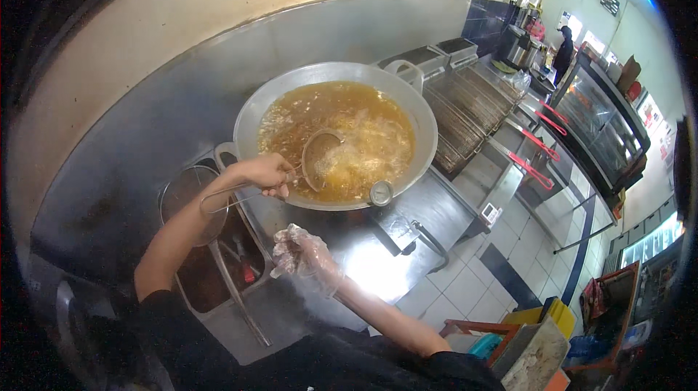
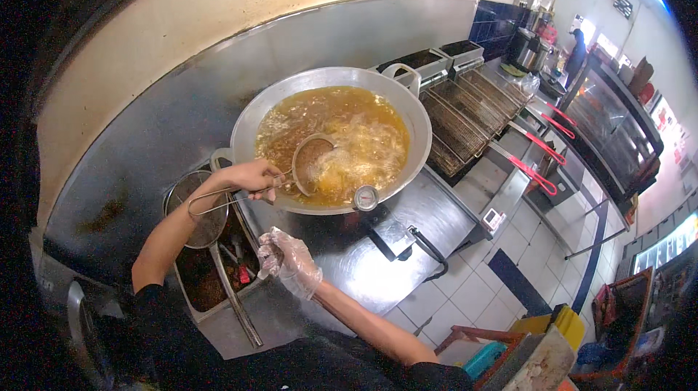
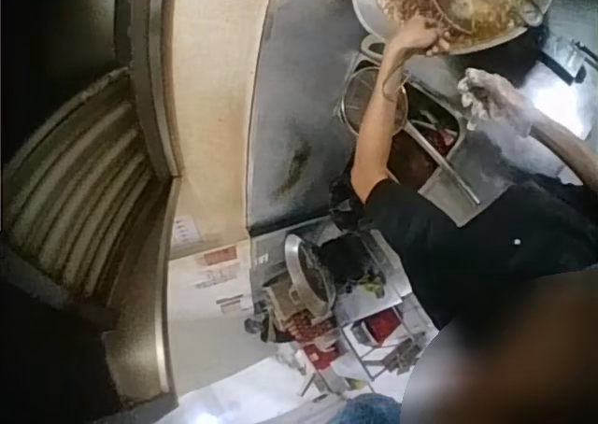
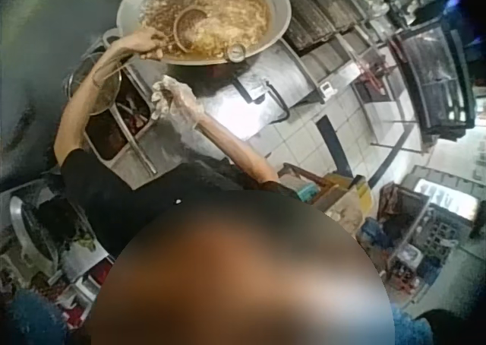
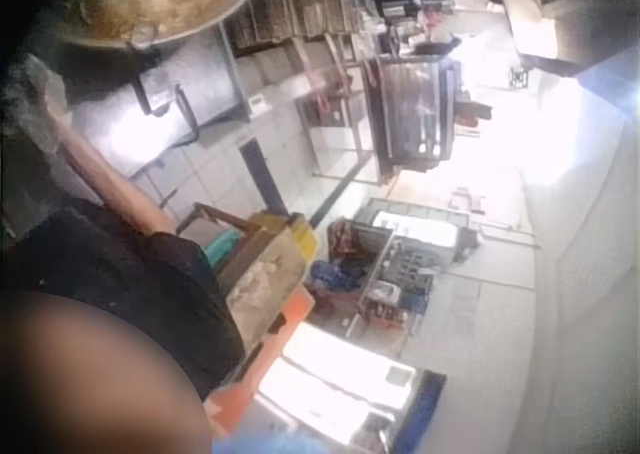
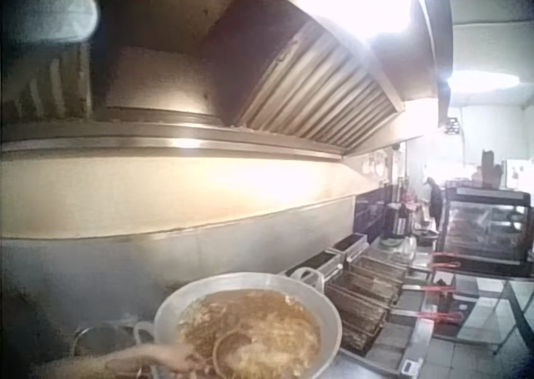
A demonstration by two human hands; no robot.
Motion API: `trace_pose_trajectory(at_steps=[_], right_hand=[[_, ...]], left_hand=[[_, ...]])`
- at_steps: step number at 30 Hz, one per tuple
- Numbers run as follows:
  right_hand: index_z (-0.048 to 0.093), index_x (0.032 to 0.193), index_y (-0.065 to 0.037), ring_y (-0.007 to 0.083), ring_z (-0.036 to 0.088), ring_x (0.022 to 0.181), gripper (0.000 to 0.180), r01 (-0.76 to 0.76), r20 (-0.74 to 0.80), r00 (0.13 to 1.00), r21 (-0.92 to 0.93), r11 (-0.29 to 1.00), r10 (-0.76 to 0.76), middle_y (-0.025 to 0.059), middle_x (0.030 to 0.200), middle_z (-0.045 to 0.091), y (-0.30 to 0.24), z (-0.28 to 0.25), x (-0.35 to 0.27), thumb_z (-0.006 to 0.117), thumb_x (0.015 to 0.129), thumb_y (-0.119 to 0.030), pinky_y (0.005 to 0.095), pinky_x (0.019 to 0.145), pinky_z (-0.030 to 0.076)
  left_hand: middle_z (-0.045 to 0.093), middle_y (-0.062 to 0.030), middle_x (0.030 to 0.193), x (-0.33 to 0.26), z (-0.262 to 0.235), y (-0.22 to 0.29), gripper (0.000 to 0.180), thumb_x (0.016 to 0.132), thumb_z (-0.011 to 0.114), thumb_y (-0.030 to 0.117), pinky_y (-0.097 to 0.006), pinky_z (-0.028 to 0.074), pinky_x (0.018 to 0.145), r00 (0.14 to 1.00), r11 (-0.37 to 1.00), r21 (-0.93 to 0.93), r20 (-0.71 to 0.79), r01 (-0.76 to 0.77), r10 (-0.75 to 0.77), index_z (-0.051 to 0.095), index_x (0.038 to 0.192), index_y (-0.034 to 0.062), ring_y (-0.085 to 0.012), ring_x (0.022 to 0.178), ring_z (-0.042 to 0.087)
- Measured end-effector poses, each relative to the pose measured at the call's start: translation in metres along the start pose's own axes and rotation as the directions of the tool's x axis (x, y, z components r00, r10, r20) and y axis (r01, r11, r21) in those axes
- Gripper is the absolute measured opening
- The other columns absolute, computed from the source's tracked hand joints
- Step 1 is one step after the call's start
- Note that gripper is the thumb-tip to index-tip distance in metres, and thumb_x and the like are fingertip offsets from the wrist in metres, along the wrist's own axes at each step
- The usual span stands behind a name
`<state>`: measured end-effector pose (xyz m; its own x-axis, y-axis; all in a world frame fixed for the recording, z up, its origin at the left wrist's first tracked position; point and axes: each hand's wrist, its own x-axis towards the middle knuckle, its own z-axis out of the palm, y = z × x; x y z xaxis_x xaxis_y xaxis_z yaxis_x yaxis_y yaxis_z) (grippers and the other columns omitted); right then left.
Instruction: Coat chicken pieces in flour and fry them in a large pan of hot oil.
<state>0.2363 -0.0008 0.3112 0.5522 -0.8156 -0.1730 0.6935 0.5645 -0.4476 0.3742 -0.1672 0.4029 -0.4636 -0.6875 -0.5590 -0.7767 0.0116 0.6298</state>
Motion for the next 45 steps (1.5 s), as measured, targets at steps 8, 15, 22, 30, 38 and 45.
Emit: trace_pose_trajectory(at_steps=[8,15,22,30,38,45], right_hand=[[0.056,0.093,-0.002,0.0159,0.053,0.057,0.030,0.014,-0.042,0.999,-0.013,1.000,-0.015,0.0069,0.073,0.057,0.005,0.008,-0.006,0.048,0.094,-0.031,0.0272,0.051,0.045],[0.055,0.095,-0.004,0.0160,0.055,0.060,0.027,0.078,-0.074,0.994,-0.092,0.993,-0.085,0.0057,0.076,0.057,0.000,-0.003,-0.018,0.049,0.094,-0.031,0.0267,0.053,0.047],[0.056,0.093,-0.004,0.0119,0.057,0.066,0.025,0.191,-0.077,0.976,-0.129,0.973,-0.202,0.0042,0.080,0.058,-0.011,-0.023,-0.033,0.049,0.094,-0.029,0.0260,0.052,0.048],[0.059,0.087,-0.004,0.0061,0.050,0.064,0.016,0.260,0.010,0.945,-0.630,0.732,-0.327,-0.0006,0.072,0.057,-0.048,0.014,-0.069,0.058,0.089,-0.020,0.0214,0.055,0.042],[0.054,0.094,-0.005,0.0136,0.055,0.047,0.041,0.013,-0.099,0.991,-0.582,0.813,-0.087,0.0037,0.068,0.057,-0.056,0.028,-0.067,0.049,0.091,-0.045,0.0263,0.039,0.046],[0.051,0.103,-0.004,0.0203,0.060,0.065,0.030,0.016,0.124,0.992,0.091,0.996,-0.028,0.0080,0.085,0.059,-0.054,0.045,-0.039,0.048,0.093,-0.032,0.0352,0.058,0.054]], left_hand=[[0.064,-0.0082,0.077,0.047,0.007,-0.010,0.031,0.093,0.047,0.014,-0.022,0.038,0.038,1.000,0.984,-0.179,0.020,0.000,0.004,0.054,0.115,-0.0060,-0.0057,0.044,0.043],[0.063,-0.0082,0.080,0.054,0.035,-0.002,0.030,0.091,0.047,0.008,-0.019,0.036,0.038,0.999,0.902,-0.429,-0.039,-0.042,0.028,0.052,0.119,-0.0045,-0.0037,0.048,0.043],[0.063,-0.0080,0.078,0.054,0.034,0.016,0.031,0.092,0.046,0.009,-0.020,0.036,0.038,0.997,0.855,-0.515,-0.072,-0.056,0.022,0.053,0.119,-0.0022,-0.0044,0.047,0.044],[0.067,-0.0126,0.080,0.056,0.028,0.031,0.039,0.089,0.045,0.007,-0.024,0.043,0.042,0.993,0.984,-0.163,-0.098,-0.077,0.062,0.044,0.125,-0.0090,-0.0084,0.048,0.050],[0.066,-0.0174,0.086,0.048,0.044,0.055,0.036,0.088,0.042,0.003,-0.023,0.047,0.046,0.997,0.921,-0.386,-0.081,-0.051,0.021,0.046,0.120,-0.0125,-0.0088,0.053,0.054],[0.067,-0.0157,0.085,0.055,0.063,0.058,0.032,0.089,0.044,0.008,-0.023,0.048,0.047,0.997,0.933,-0.358,-0.071,-0.034,0.009,0.050,0.115,-0.0099,-0.0095,0.054,0.057]])
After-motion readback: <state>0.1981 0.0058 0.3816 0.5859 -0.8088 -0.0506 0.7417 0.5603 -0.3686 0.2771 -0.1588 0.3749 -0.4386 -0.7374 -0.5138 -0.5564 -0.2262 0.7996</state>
